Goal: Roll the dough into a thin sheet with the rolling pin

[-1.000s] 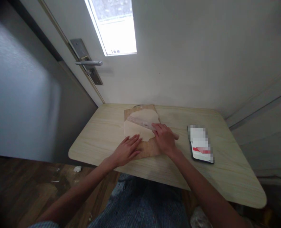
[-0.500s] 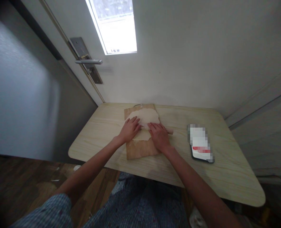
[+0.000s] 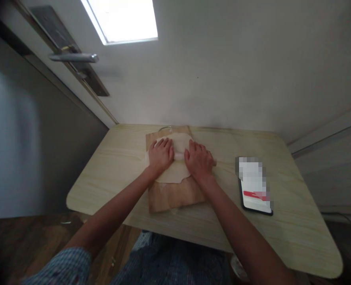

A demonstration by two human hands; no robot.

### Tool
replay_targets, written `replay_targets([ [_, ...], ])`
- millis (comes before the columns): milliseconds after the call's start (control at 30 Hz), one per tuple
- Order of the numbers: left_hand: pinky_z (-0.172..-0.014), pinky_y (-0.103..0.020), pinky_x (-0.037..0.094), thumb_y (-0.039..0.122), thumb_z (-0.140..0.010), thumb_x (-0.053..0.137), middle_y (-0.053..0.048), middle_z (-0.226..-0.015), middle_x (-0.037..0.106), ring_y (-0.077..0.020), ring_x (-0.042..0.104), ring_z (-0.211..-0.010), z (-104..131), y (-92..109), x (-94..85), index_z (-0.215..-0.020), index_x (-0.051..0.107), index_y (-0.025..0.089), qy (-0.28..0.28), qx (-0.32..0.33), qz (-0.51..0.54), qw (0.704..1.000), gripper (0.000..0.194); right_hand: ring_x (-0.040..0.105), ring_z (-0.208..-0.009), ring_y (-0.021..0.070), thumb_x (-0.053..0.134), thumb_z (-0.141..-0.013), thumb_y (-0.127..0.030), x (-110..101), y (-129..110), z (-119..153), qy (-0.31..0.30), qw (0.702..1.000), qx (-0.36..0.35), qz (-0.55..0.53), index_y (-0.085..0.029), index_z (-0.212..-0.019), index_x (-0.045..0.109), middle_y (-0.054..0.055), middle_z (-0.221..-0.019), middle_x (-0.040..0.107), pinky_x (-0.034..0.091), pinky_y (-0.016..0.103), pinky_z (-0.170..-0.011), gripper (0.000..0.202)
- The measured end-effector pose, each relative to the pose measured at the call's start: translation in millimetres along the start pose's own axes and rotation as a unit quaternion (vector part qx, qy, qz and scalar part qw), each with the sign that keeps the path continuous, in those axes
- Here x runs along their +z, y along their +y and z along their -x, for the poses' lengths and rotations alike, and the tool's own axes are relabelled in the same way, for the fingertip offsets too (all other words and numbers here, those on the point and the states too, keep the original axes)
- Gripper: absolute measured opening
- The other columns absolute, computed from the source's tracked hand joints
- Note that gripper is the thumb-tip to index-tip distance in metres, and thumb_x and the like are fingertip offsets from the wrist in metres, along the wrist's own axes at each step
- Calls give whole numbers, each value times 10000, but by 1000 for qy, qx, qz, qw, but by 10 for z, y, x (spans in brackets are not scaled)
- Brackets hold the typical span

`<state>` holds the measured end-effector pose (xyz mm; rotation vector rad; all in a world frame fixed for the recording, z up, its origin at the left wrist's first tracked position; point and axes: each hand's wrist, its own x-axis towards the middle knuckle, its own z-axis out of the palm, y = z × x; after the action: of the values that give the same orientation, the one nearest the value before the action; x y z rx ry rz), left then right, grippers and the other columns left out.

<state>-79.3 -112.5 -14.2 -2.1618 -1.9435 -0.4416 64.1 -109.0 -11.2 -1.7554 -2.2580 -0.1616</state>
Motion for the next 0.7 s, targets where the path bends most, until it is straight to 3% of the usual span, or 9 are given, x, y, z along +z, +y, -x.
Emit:
replay_targets([
  [233, -784, -365, 386, 288, -859, 282, -87, -1009, 586, -227, 523, -940, -249, -4, 25, -982, 543, 169, -38, -27, -2, 999, 313, 540, -834, 204, 259, -867, -270, -22, 3, -272, -49, 998, 26, 23, -168, -1237, 412, 103, -998, 604, 346, 295, -629, 413],
  [400, -724, -356, 406, 294, -830, 331, -96, -982, 556, -250, 503, -932, -488, 0, 54, -1051, 505, 150, -34, -56, -10, 998, 316, 547, -813, 212, 272, -858, -280, -19, 33, -525, -75, 996, 38, 16, -170, -1129, 483, 102, -943, 612, 342, 285, -595, 361],
  [700, -713, -325, 409, 280, -852, 279, -82, -883, 585, -210, 545, -838, -792, -43, 118, -881, 556, 156, -59, -41, 25, 997, 305, 555, -708, 187, 236, -860, -260, 65, 86, -762, -31, 999, -7, 4, -127, -920, 574, 119, -833, 623, 344, 279, -584, 368],
])
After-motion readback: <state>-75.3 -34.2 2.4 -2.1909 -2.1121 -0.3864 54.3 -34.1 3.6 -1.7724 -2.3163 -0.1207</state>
